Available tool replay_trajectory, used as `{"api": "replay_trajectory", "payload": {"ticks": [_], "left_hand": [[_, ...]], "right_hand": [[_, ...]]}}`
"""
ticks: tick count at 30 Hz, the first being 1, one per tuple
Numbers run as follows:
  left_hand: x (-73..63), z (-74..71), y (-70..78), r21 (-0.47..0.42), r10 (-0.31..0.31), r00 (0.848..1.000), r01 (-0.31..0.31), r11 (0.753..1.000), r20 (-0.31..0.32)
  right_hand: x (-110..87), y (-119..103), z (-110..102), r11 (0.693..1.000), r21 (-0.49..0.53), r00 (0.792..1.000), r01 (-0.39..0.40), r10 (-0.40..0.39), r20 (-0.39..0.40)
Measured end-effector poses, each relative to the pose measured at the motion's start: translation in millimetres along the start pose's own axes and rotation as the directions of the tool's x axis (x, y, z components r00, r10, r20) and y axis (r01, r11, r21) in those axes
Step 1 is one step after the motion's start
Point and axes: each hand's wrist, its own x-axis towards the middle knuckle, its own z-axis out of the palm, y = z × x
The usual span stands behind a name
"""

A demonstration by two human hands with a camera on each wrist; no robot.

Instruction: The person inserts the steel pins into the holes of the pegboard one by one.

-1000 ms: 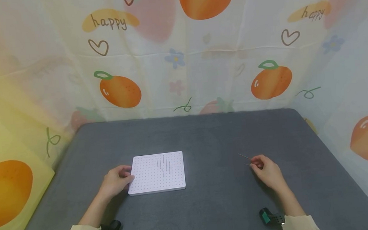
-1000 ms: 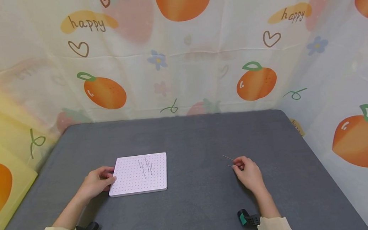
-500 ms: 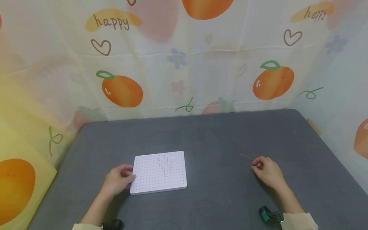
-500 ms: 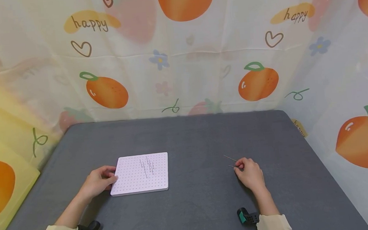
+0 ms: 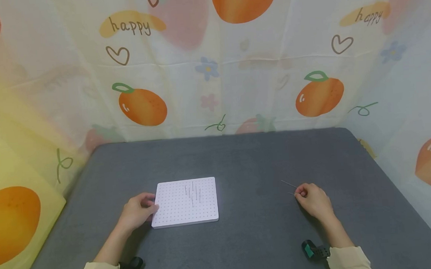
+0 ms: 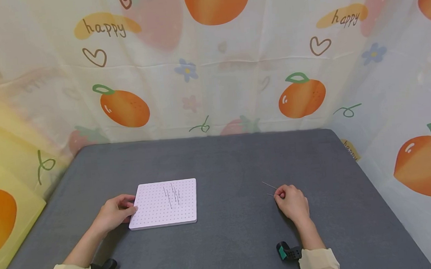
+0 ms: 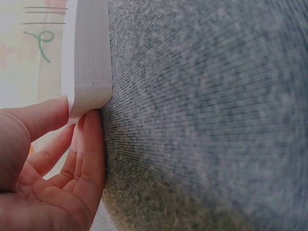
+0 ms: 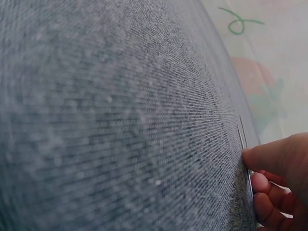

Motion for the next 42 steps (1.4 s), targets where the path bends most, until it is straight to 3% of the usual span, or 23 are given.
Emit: {"api": "replay_trajectory", "payload": {"ticks": [14,22,32,42], "left_hand": [[0.3,0.1,-1.2,0.012,-0.01,1.0,0.01,1.0,0.002],[-0.4,0.8,-0.9,0.008,-0.014,1.0,0.014,1.0,-0.001],[-0.8,0.6,-0.9,0.01,0.001,1.0,-0.001,1.0,-0.008],[-1.5,0.0,1.0,0.023,-0.003,1.0,0.003,1.0,-0.003]], "right_hand": [[2.6,-2,2,1.0,-0.008,1.0,-0.001,0.002,0.015],[3.4,-17,6,0.992,0.116,0.995,0.041,-0.05,0.083],[6.9,-45,15,0.954,0.262,0.976,0.144,-0.181,0.121],[11.8,-69,27,0.944,0.32,0.986,0.084,-0.126,0.111]]}}
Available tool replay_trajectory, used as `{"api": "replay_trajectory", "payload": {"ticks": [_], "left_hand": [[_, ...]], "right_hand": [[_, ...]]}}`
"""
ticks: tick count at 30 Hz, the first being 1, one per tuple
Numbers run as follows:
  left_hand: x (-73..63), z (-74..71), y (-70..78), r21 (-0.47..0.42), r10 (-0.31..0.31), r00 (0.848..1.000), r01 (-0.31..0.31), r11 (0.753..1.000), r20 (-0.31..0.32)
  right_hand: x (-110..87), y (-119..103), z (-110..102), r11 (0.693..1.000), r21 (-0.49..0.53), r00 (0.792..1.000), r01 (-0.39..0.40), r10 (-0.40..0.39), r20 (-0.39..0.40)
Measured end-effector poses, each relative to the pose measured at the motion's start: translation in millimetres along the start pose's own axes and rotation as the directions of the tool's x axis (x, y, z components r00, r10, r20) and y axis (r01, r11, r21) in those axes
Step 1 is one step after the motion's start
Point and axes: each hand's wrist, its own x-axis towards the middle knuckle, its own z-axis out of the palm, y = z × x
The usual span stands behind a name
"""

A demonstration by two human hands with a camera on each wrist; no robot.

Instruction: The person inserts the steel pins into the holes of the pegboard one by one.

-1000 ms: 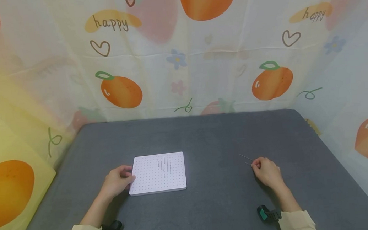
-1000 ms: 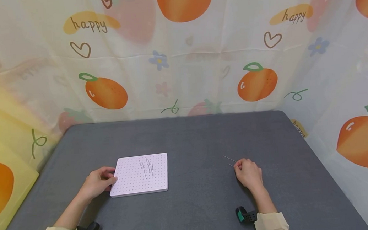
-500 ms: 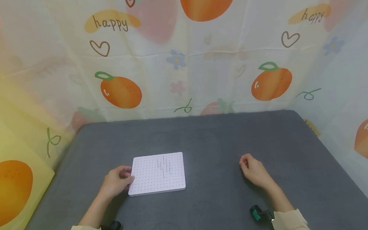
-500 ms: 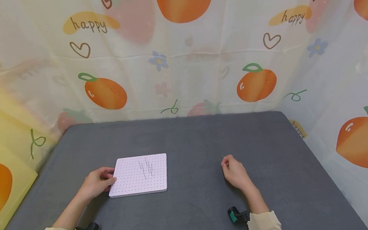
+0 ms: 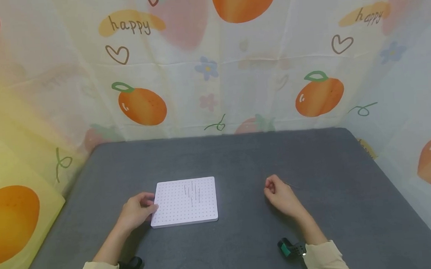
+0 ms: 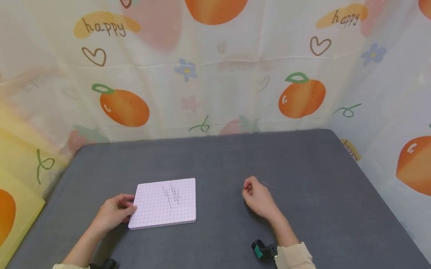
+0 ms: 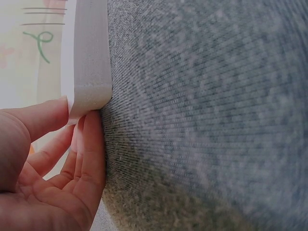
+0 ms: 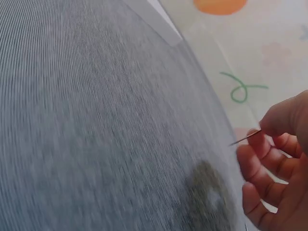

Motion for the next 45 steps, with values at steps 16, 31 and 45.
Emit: {"api": "replay_trajectory", "payload": {"ticks": [16,31,45], "left_hand": [[1.1,0.5,-1.7,-0.002,0.005,1.0,-0.005,1.0,-0.001],[0.3,-0.1,0.9,0.009,-0.017,1.0,0.017,1.0,0.01],[0.0,-0.7,1.0,0.006,-0.004,1.0,0.004,1.0,0.01]], "right_hand": [[14.4,-33,27,0.992,0.101,0.992,0.07,-0.059,-0.109],[24.5,-52,56,0.976,0.096,0.974,0.198,-0.185,-0.129],[28.2,-74,77,0.966,0.034,0.961,0.255,-0.249,-0.117]]}}
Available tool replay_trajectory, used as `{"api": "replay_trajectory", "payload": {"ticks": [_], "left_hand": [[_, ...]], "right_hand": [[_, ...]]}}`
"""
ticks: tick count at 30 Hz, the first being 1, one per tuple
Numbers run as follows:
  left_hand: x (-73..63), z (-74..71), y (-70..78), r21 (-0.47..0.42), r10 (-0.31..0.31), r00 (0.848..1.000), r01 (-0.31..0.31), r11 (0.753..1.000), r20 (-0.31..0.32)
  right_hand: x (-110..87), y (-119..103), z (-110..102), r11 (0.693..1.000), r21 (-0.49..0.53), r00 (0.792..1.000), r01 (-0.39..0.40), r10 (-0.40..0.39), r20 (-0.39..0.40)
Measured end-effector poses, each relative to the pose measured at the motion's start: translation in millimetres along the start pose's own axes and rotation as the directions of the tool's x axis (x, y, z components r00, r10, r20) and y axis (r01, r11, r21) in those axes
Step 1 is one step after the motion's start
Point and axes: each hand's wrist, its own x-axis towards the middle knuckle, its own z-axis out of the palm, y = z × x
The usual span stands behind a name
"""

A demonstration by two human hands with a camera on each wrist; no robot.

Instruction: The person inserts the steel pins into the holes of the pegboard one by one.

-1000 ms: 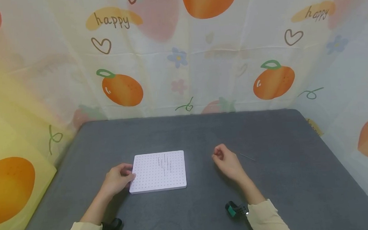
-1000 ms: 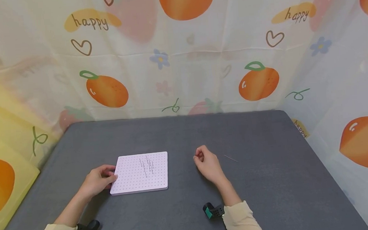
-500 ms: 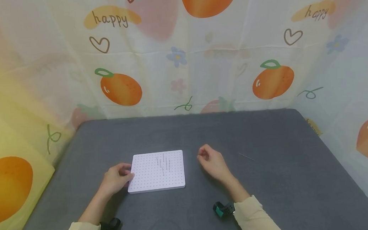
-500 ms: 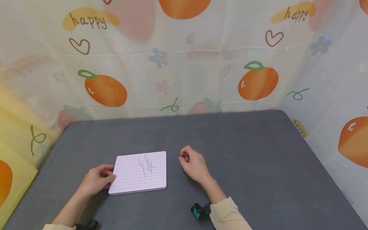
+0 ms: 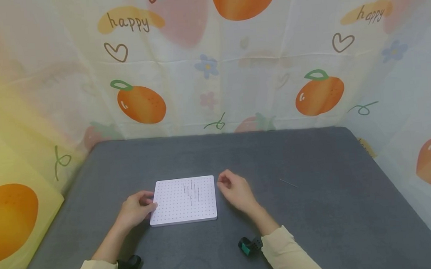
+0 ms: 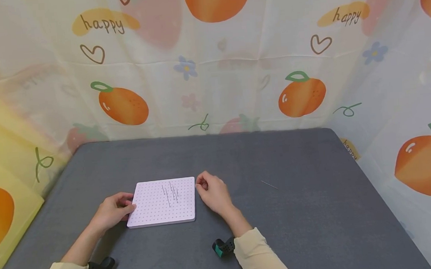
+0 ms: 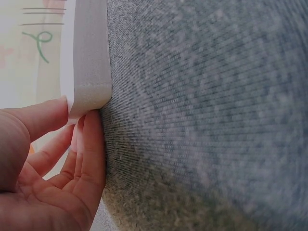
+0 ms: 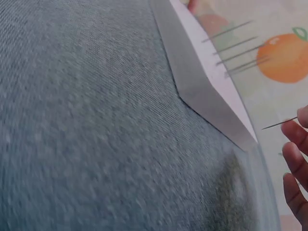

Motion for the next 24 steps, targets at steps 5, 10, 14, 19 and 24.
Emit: {"api": "replay_trajectory", "payload": {"ticks": [5,10,14,19,24], "left_hand": [[1.1,-0.5,-0.9,-0.001,0.009,1.0,-0.009,1.0,-0.001],[1.1,-1.1,-1.1,0.001,0.007,1.0,-0.007,1.0,0.004],[0.4,-1.3,-1.0,0.0,0.001,1.0,-0.001,1.0,0.007],[-0.1,-1.3,-0.2,0.0,-0.006,1.0,0.006,1.0,0.01],[-1.4,-1.1,1.0,0.006,-0.015,1.0,0.015,1.0,0.006]], "right_hand": [[1.1,-6,7,0.999,-0.032,0.999,0.01,-0.009,0.035],[2.5,-11,13,0.998,-0.055,0.998,0.025,-0.022,0.058],[3.4,-16,16,0.995,-0.089,0.996,0.035,-0.028,0.087],[3.8,-19,21,0.987,-0.14,0.992,0.074,-0.059,0.108],[2.5,-18,27,0.982,-0.161,0.99,0.103,-0.087,0.109]]}}
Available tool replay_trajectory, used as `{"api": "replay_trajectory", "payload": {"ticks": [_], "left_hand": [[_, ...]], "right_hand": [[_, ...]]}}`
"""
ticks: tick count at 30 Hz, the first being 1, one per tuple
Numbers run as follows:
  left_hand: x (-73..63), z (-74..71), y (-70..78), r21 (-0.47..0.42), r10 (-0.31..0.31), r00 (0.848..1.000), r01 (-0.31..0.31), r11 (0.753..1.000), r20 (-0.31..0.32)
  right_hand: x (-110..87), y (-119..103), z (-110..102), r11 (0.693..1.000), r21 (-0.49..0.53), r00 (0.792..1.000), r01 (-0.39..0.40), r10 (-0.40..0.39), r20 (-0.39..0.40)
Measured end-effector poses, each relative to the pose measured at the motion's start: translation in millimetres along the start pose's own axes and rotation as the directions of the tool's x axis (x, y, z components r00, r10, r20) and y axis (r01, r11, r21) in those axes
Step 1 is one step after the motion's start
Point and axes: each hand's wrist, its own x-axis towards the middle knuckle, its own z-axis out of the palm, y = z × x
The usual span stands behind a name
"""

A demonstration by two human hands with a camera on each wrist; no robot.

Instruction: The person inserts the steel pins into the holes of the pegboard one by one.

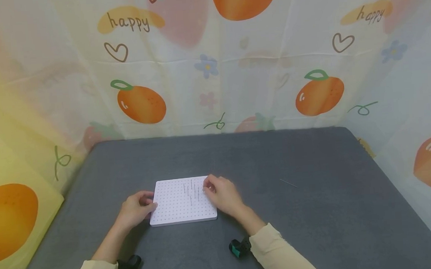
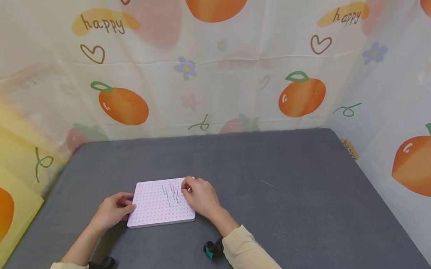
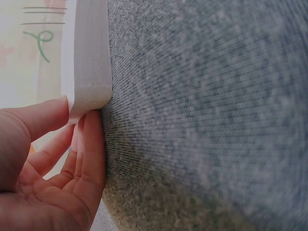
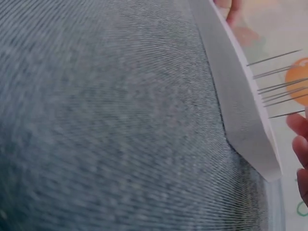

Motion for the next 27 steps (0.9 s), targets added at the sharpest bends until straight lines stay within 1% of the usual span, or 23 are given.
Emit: {"api": "replay_trajectory", "payload": {"ticks": [7,12,17,21,27], "left_hand": [[0.7,0.7,-0.2,0.0,0.012,1.0,-0.012,1.0,-0.007],[1.0,1.4,-1.4,0.001,0.017,1.0,-0.017,1.0,-0.014],[1.2,1.4,-1.8,-0.002,0.019,1.0,-0.019,1.0,-0.013],[1.3,1.0,-1.5,-0.006,0.02,1.0,-0.02,1.0,-0.01],[1.5,0.8,-1.5,-0.005,0.025,1.0,-0.025,1.0,-0.011]], "right_hand": [[1.2,-1.1,4.9,0.999,-0.025,0.999,0.026,-0.026,-0.033],[2.0,-2.9,5.5,0.999,-0.029,0.998,0.043,-0.044,-0.033],[2.8,-3.5,5.8,0.998,-0.051,0.999,0.038,-0.039,-0.024],[3.6,-3.9,4.9,0.996,-0.073,0.998,0.056,-0.057,-0.011],[4.2,-3.8,6.3,0.994,-0.084,0.997,0.065,-0.062,0.034]]}}
